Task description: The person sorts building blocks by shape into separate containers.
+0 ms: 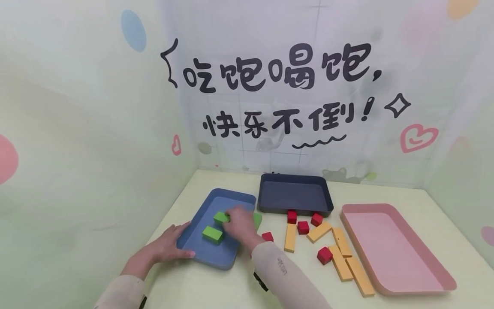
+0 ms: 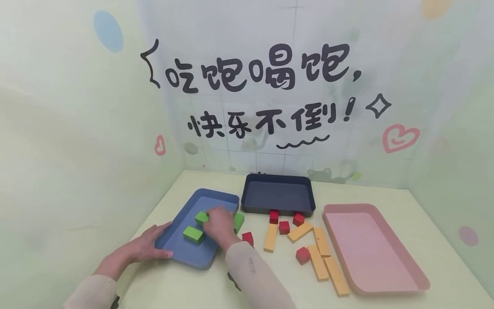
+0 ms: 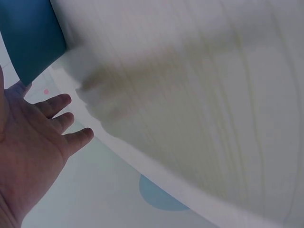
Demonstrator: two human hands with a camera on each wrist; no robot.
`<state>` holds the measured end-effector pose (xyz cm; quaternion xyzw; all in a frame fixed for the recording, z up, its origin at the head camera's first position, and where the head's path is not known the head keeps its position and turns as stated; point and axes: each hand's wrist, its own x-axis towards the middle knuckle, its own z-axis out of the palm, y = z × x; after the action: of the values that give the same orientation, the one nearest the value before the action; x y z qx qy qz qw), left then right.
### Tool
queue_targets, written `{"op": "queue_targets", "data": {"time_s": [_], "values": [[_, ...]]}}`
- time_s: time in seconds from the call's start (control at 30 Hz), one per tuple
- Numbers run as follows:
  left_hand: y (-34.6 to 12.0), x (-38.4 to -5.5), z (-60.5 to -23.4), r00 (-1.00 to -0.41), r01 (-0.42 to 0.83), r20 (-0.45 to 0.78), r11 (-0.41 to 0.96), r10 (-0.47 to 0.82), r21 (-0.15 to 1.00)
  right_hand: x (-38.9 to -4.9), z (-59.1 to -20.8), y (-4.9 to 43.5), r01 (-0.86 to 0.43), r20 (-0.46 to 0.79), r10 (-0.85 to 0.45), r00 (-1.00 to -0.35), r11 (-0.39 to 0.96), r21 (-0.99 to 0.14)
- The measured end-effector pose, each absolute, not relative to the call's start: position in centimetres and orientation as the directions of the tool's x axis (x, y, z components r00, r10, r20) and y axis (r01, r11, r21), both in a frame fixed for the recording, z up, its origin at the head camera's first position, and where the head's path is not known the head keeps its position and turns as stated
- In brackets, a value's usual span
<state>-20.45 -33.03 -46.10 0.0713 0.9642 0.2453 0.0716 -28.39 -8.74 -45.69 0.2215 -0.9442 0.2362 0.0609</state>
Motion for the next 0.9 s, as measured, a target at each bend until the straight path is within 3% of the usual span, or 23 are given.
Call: {"op": "queue_targets", "data": {"time_s": [0.23,0.43,0.9], "values": [[-32.6,-20.4,-46.2,-0.979,0.088,-0.117,0.872,0.164,0.482,-27.9,-46.3,-9.3,-0.463,0.178,-0.428,-0.886,0.799,-0.384],[-32.6,-20.3,-45.6,-0.979,0.106,-0.108,0.879,0.176,0.465,-27.7,-45.1,-8.5,-0.47,0.148,-0.453,-0.879,0.775,-0.423],[-32.6,-20.6,-45.6,-0.977,0.12,-0.103,0.88,0.187,0.459,-30.7,-43.8,-1.5,-0.473,0.214,-0.422,-0.881,0.759,-0.447]]}}
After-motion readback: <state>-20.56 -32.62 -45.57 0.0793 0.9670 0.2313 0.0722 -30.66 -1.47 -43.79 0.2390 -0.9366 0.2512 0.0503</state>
